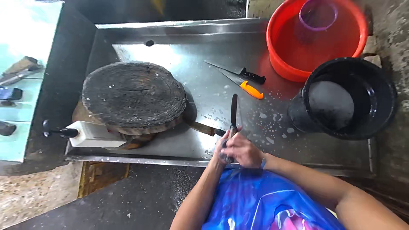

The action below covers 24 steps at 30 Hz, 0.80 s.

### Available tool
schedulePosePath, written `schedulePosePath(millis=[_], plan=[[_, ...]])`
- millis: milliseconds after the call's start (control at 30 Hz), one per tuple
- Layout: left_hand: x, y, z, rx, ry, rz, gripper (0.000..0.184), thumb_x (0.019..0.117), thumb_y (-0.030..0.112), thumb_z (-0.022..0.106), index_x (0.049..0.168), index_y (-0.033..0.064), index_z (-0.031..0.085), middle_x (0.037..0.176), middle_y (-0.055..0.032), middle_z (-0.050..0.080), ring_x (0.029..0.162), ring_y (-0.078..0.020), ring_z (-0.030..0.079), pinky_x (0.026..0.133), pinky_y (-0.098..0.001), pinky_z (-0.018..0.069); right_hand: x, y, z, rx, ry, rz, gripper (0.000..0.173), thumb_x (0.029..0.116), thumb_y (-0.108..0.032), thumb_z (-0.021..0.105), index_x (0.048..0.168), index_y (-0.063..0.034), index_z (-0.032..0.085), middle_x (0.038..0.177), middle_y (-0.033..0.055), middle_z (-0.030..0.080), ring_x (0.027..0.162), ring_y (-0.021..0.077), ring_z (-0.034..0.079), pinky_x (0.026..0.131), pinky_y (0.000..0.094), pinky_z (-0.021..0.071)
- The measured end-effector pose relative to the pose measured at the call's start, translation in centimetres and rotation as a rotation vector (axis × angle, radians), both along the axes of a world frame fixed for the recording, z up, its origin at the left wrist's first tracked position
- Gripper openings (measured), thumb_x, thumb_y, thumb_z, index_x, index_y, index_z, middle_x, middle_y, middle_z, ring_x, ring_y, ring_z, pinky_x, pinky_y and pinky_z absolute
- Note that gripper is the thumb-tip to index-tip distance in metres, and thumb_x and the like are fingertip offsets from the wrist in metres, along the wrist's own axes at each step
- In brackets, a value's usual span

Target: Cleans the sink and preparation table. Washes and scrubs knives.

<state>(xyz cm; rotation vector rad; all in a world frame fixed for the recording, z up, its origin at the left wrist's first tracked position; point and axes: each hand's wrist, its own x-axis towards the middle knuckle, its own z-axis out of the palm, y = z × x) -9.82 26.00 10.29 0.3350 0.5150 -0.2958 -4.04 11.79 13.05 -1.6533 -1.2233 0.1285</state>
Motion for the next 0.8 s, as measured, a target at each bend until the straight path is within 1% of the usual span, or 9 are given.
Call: schedulePosePath(millis=[67,200,267,300,400,467,567,733,800], plan=[[-0.9,0.1,-0.8,0.031,-0.024,-0.006,0.06,0.1102,0.048,0.02,0.141,0.0117,0.057,0.103,-0.0058,0.071,0.082,-0.0098,0.068,0.073,-0.0258,0.0579,-0.5,0.4,-0.1,0.038,-0.028,0.08,0.023,0.1006,-0.007,0.058,0.109,-0.0104,0.079,0.11,0.0106,0.072,0.111,0.0234,0.065,0.101,0.0382,0.0529],[-0.2,-0.3,-0.5,0.026,0.175,0.091,0.061,0.1068,0.051,0.019,0.099,0.0091,0.062,0.08,-0.0101,0.065,0.071,-0.0218,0.065,0.067,-0.0401,0.0565,3.2,1.4,-3.3,-0.068,-0.025,-0.144,0.021,0.0946,-0.005,0.063,0.106,-0.0097,0.08,0.111,0.0121,0.071,0.111,0.0272,0.064,0.101,0.0419,0.053],[-0.9,0.5,-2.2,-0.009,-0.039,0.111,0.055,0.1073,0.045,0.022,0.112,0.0127,0.065,0.092,-0.0066,0.072,0.081,-0.0159,0.07,0.072,-0.0351,0.0596,1.3,1.7,-1.4,-0.047,-0.029,-0.047,0.021,0.0969,-0.006,0.062,0.106,-0.0106,0.08,0.11,0.0106,0.071,0.112,0.025,0.064,0.102,0.0408,0.0527],[-1.3,1.3,-4.4,-0.072,-0.269,0.061,0.054,0.1101,0.042,0.021,0.136,0.0104,0.057,0.112,-0.0076,0.07,0.096,-0.0145,0.069,0.083,-0.0322,0.0588,0.5,1.7,-1.0,-0.019,-0.058,0.02,0.022,0.0974,-0.005,0.06,0.107,-0.0111,0.08,0.11,0.0107,0.072,0.111,0.0248,0.064,0.101,0.0403,0.0529],[-0.6,0.9,-1.1,0.009,0.095,0.036,0.056,0.1095,0.047,0.024,0.116,0.007,0.063,0.089,-0.0114,0.068,0.076,-0.0205,0.066,0.068,-0.0351,0.0568,4.0,1.2,-3.4,-0.064,-0.079,-0.081,0.027,0.0936,0.001,0.061,0.108,-0.0113,0.08,0.112,0.0133,0.073,0.112,0.0287,0.066,0.102,0.0439,0.0528],[-0.9,1.2,-1.2,-0.02,0.098,-0.025,0.062,0.1097,0.051,0.019,0.127,0.0068,0.06,0.088,-0.0111,0.063,0.074,-0.0214,0.064,0.069,-0.0346,0.0558,6.0,0.7,-4.1,-0.143,-0.042,-0.198,0.023,0.0966,-0.002,0.062,0.109,-0.0114,0.08,0.115,0.0125,0.071,0.113,0.0296,0.063,0.103,0.0463,0.0515],[-1.3,1.2,0.5,0.101,0.14,0.075,0.053,0.1103,0.043,0.026,0.106,0.0099,0.066,0.082,-0.0076,0.07,0.072,-0.0161,0.069,0.066,-0.0321,0.0592,1.5,1.3,-0.9,-0.041,-0.071,-0.039,0.024,0.0945,-0.002,0.061,0.106,-0.0115,0.08,0.11,0.0115,0.072,0.112,0.0266,0.064,0.103,0.0427,0.0514],[-1.0,1.2,-1.1,0.049,0.111,-0.035,0.06,0.1101,0.05,0.022,0.112,0.0042,0.061,0.087,-0.0124,0.064,0.075,-0.0224,0.065,0.07,-0.0357,0.057,5.3,1.3,-3.7,-0.098,-0.041,-0.143,0.027,0.0919,0.002,0.063,0.109,-0.011,0.08,0.113,0.0148,0.071,0.111,0.0313,0.064,0.101,0.0463,0.0531],[-0.6,1.2,-0.1,0.072,0.127,0.011,0.059,0.1101,0.047,0.02,0.105,0.0069,0.063,0.083,-0.0103,0.067,0.072,-0.0199,0.066,0.067,-0.035,0.0575,4.4,1.9,-1.5,-0.075,-0.05,-0.122,0.023,0.0926,-0.001,0.063,0.104,-0.0102,0.08,0.109,0.0119,0.071,0.111,0.0276,0.064,0.102,0.044,0.0526]])
